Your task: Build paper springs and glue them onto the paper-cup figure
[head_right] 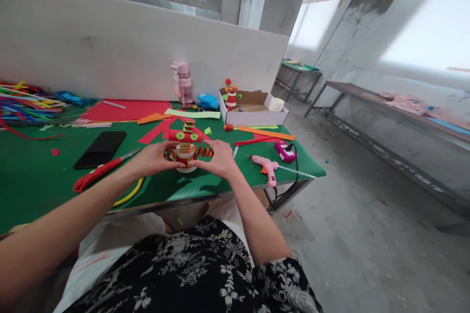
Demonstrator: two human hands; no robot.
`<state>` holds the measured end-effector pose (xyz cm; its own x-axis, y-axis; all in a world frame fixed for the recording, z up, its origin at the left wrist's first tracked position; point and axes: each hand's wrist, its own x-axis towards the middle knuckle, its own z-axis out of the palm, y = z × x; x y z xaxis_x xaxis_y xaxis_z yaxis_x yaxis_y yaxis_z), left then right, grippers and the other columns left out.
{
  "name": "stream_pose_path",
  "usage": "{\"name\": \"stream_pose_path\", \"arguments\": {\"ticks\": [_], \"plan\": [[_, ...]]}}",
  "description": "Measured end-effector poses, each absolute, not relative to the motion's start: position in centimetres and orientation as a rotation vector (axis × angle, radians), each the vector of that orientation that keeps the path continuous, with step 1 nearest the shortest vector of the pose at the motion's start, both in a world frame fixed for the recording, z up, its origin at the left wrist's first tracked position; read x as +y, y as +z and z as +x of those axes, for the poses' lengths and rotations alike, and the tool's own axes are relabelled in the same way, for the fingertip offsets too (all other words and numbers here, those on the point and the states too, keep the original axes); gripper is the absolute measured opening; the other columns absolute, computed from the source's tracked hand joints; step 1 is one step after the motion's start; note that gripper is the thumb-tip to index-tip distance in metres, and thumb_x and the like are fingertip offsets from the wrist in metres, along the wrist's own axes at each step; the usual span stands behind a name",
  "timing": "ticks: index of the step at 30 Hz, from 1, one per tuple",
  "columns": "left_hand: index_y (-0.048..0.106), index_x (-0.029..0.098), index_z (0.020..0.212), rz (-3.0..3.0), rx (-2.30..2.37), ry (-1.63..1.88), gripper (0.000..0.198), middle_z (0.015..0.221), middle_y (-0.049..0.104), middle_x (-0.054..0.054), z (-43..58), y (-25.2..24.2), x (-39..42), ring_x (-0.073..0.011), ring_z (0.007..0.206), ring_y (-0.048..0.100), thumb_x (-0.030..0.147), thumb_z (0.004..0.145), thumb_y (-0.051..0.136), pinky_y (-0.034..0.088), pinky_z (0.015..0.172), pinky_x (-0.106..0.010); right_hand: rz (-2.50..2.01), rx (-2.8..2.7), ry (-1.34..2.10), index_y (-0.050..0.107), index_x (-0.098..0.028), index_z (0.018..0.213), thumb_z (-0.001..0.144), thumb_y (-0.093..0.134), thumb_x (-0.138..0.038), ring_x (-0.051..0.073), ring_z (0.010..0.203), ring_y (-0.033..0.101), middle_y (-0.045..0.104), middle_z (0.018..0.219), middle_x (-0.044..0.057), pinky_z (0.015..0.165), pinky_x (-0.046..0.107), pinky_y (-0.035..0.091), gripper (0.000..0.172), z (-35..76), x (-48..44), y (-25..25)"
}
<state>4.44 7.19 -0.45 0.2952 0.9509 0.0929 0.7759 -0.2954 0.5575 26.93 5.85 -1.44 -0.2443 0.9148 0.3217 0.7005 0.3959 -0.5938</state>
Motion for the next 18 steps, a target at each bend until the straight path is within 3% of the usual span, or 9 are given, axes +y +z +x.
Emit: {"name": "stream_pose_path", "arguments": {"ticks": [3,7,12,18], "plan": [[0.061,0.019,0.126,2.170,1.529,0.561,0.080,0.114,0.071,-0.013,3.1,0.5,6.8,-0.0373,0.102,0.066,0.061,0.059,0.075,0.051,0.086,-0.043,-1.404,-2.086,0.550,0.062,-0.016,0.127,0.059,0.085,-0.049,0.033,0.123,0.055,0.062,0.129,0.016,0.105,0.051,0.040,0.078,27.1,7.0,-1.0],[0.058,0.025,0.130,2.123,1.505,0.686,0.086,0.134,0.062,-0.012,0.8,1.6,6.2,-0.0376,0.124,0.055,0.063,0.056,0.077,0.042,0.104,-0.046,-1.373,-2.031,0.698,0.064,-0.018,0.125,0.058,0.086,-0.048,0.031,0.121,0.059,0.064,0.128,0.014,0.104,0.046,0.044,0.076,27.4,7.9,-0.8],[0.057,0.025,0.132,2.018,1.513,0.731,0.089,0.132,0.063,-0.014,-0.2,1.8,6.3,-0.0371,0.120,0.058,0.063,0.055,0.078,0.044,0.103,-0.046,-1.275,-2.036,0.986,0.065,-0.021,0.124,0.063,0.084,-0.043,0.025,0.110,0.065,0.070,0.119,0.007,0.099,0.039,0.048,0.068,26.9,8.8,-0.6],[0.059,0.023,0.130,1.955,1.454,0.864,0.088,0.138,0.058,-0.014,-0.7,1.7,5.6,-0.0376,0.129,0.051,0.064,0.054,0.078,0.035,0.111,-0.050,-1.364,-2.101,0.873,0.063,-0.019,0.127,0.061,0.086,-0.041,0.028,0.119,0.059,0.064,0.129,0.011,0.103,0.042,0.045,0.073,27.0,8.7,0.2]]}}
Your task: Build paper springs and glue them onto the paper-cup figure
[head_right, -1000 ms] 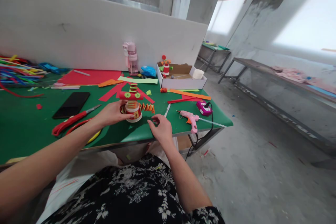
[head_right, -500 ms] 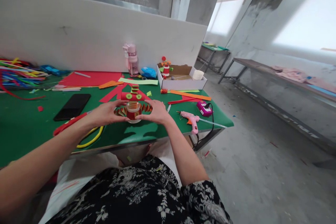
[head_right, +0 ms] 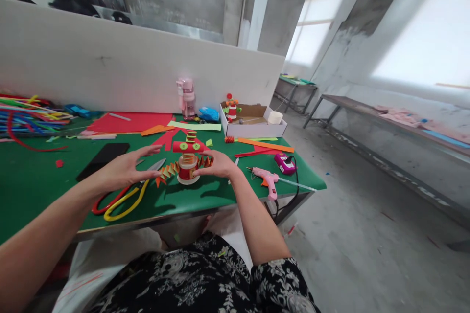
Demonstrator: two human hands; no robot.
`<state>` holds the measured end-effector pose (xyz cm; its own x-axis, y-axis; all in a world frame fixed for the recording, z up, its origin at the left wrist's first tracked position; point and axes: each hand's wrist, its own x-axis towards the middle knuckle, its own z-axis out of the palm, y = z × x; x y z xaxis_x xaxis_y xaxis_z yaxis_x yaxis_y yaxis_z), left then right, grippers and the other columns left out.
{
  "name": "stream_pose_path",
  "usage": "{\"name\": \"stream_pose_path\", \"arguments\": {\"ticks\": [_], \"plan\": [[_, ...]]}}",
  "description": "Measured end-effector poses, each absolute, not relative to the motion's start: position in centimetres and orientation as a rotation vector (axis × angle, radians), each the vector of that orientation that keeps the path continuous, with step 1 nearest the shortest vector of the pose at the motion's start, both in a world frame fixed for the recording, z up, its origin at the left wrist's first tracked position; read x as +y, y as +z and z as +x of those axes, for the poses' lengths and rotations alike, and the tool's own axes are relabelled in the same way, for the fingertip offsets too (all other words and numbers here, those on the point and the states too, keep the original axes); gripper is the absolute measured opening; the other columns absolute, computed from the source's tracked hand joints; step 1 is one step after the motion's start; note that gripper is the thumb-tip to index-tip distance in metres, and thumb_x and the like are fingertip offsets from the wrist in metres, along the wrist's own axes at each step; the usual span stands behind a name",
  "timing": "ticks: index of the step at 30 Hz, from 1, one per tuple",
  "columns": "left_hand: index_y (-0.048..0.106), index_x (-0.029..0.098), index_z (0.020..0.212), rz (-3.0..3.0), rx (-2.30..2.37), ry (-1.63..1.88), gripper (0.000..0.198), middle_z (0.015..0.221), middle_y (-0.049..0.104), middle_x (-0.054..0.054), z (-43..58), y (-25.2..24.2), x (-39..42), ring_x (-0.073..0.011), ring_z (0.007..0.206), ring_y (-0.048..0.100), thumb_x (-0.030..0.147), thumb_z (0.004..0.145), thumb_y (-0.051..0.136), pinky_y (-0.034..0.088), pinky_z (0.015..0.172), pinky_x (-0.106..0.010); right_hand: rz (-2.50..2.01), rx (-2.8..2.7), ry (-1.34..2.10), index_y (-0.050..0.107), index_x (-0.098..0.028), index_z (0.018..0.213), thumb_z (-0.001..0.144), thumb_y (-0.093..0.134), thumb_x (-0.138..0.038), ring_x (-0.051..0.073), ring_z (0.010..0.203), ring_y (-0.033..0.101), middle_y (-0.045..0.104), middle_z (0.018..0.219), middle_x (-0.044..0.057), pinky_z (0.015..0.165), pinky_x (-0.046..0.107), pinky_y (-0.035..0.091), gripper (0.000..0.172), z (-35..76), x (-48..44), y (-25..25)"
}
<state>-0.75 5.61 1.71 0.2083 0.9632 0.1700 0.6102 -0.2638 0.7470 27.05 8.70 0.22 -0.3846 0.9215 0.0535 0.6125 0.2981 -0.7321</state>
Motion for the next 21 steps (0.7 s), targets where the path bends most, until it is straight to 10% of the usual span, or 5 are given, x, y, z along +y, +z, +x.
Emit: {"name": "stream_pose_path", "arguments": {"ticks": [8,14,21], "plan": [[0.058,0.022,0.128,2.075,1.620,0.939,0.079,0.137,0.059,-0.012,-2.8,0.5,0.1,-0.0333,0.125,0.054,0.073,0.068,0.063,0.040,0.107,-0.048,-1.451,-1.887,0.584,0.068,-0.019,0.118,0.058,0.088,-0.039,0.030,0.121,0.058,0.064,0.128,0.012,0.106,0.045,0.043,0.066,30.8,5.8,1.6],[0.056,0.023,0.053,1.991,1.507,1.153,0.058,0.054,0.060,0.000,0.3,-3.3,-6.0,-0.0159,0.054,0.059,0.063,0.091,0.037,0.049,0.055,-0.023,-1.248,-1.644,0.578,0.070,-0.019,0.082,0.084,0.064,-0.037,0.018,0.076,0.066,0.072,0.082,0.005,0.074,0.028,0.052,0.019,28.9,-1.9,-1.6],[0.059,0.024,0.076,2.113,1.528,1.072,0.032,0.065,0.063,0.003,1.1,-6.5,-7.6,-0.0137,0.056,0.060,0.048,0.092,0.044,0.047,0.051,-0.019,-1.327,-1.722,1.002,0.068,-0.018,0.066,0.095,0.043,-0.049,0.015,0.060,0.062,0.067,0.061,0.003,0.061,0.023,0.045,0.049,26.4,-8.0,-8.9]]}}
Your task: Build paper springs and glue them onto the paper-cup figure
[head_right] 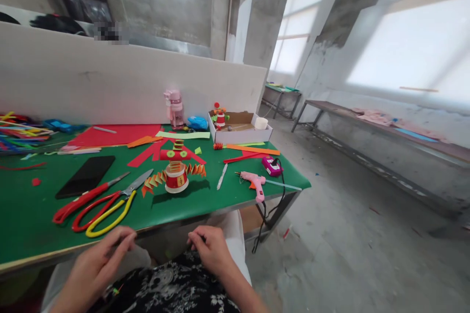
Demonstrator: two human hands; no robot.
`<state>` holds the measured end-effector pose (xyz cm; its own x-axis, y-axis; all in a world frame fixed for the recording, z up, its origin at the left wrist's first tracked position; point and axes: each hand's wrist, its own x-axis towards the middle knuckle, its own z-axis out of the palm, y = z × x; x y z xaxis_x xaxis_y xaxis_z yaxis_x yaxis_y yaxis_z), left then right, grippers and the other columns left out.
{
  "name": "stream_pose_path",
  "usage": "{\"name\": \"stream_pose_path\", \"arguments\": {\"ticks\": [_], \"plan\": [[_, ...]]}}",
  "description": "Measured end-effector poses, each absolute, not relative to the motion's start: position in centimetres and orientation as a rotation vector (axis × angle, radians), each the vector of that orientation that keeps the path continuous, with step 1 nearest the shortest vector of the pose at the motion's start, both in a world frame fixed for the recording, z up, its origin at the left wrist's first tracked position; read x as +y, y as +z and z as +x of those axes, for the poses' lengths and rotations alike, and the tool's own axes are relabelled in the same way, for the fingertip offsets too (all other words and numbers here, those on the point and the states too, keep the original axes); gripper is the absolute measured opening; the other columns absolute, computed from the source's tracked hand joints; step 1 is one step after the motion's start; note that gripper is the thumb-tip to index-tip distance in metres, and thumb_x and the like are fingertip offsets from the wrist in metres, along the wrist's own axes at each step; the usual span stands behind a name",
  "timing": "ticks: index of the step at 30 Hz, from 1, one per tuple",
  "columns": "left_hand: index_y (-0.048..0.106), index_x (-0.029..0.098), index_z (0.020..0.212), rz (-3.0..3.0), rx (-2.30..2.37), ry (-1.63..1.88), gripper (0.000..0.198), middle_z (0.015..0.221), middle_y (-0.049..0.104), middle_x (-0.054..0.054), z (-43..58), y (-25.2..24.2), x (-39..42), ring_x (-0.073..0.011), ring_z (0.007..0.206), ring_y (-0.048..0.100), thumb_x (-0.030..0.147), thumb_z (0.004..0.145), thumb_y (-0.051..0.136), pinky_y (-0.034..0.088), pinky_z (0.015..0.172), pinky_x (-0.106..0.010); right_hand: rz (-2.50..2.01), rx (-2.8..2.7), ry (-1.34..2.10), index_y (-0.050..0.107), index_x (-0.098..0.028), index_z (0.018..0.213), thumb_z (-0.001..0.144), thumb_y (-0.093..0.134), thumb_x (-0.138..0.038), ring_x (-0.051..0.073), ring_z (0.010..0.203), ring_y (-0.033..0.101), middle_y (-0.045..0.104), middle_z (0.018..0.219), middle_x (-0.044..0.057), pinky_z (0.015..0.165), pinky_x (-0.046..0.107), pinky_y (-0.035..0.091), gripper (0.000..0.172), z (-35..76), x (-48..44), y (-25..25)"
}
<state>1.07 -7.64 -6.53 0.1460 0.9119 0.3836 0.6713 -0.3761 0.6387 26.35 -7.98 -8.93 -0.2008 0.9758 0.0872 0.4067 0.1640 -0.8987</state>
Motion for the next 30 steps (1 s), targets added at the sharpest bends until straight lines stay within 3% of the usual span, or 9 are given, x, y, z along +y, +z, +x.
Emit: {"name": "stream_pose_path", "arguments": {"ticks": [3,5,7,10,13,25,30], "plan": [[0.063,0.024,0.091,2.237,1.728,1.222,0.027,0.085,0.071,-0.003,-1.6,-6.5,-5.7,-0.0195,0.072,0.066,0.046,0.090,0.048,0.053,0.068,-0.026,-1.437,-1.773,1.066,0.067,-0.018,0.060,0.099,0.030,-0.050,0.014,0.057,0.061,0.065,0.057,0.004,0.062,0.024,0.044,0.063,26.9,-8.6,-10.1],[0.064,0.021,0.095,2.336,1.849,1.246,0.031,0.094,0.072,-0.010,-3.2,-6.5,-4.3,-0.0274,0.088,0.066,0.043,0.091,0.042,0.052,0.083,-0.039,-1.491,-1.924,0.951,0.068,-0.017,0.062,0.099,0.035,-0.045,0.016,0.065,0.064,0.069,0.063,0.006,0.068,0.025,0.044,0.057,27.2,-8.6,-10.3],[0.066,0.020,0.097,2.411,1.889,1.178,0.033,0.100,0.072,-0.013,-4.2,-6.8,-3.2,-0.0308,0.095,0.065,0.037,0.090,0.039,0.050,0.086,-0.045,-1.530,-2.087,0.824,0.070,-0.017,0.069,0.096,0.048,-0.037,0.018,0.073,0.066,0.072,0.071,0.007,0.071,0.026,0.043,0.041,27.0,-8.6,-10.2],[0.068,0.019,0.095,2.402,1.870,1.129,0.033,0.102,0.072,-0.014,-5.0,-7.6,-2.1,-0.0291,0.094,0.066,0.033,0.088,0.039,0.052,0.085,-0.043,-1.545,-2.234,0.810,0.073,-0.017,0.078,0.090,0.058,-0.027,0.020,0.081,0.067,0.074,0.080,0.008,0.072,0.026,0.042,0.021,26.2,-8.5,-10.0],[0.068,0.020,0.094,2.350,1.855,1.127,0.033,0.100,0.073,-0.012,-5.3,-8.5,-1.7,-0.0279,0.093,0.066,0.034,0.088,0.039,0.052,0.085,-0.041,-1.502,-2.244,0.875,0.074,-0.017,0.087,0.089,0.061,-0.022,0.020,0.087,0.068,0.076,0.088,0.008,0.076,0.025,0.044,0.014,25.6,-8.5,-9.5],[0.064,0.018,0.088,2.290,2.066,1.083,0.033,0.091,0.073,-0.014,-4.9,-8.1,-0.7,-0.0307,0.087,0.065,0.036,0.086,0.036,0.051,0.080,-0.042,-1.571,-2.056,0.904,0.075,-0.018,0.085,0.088,0.060,-0.020,0.017,0.079,0.067,0.076,0.083,0.005,0.072,0.024,0.045,0.016,26.9,-8.6,-8.2],[0.059,0.023,0.091,2.427,2.022,1.003,0.022,0.089,0.071,-0.005,-5.3,-8.0,0.3,-0.0259,0.087,0.065,0.034,0.089,0.040,0.051,0.081,-0.037,-1.409,-1.972,1.022,0.075,-0.019,0.082,0.087,0.061,-0.028,0.016,0.073,0.067,0.076,0.079,0.003,0.066,0.023,0.047,0.018,27.5,-7.4,-4.4]]}}
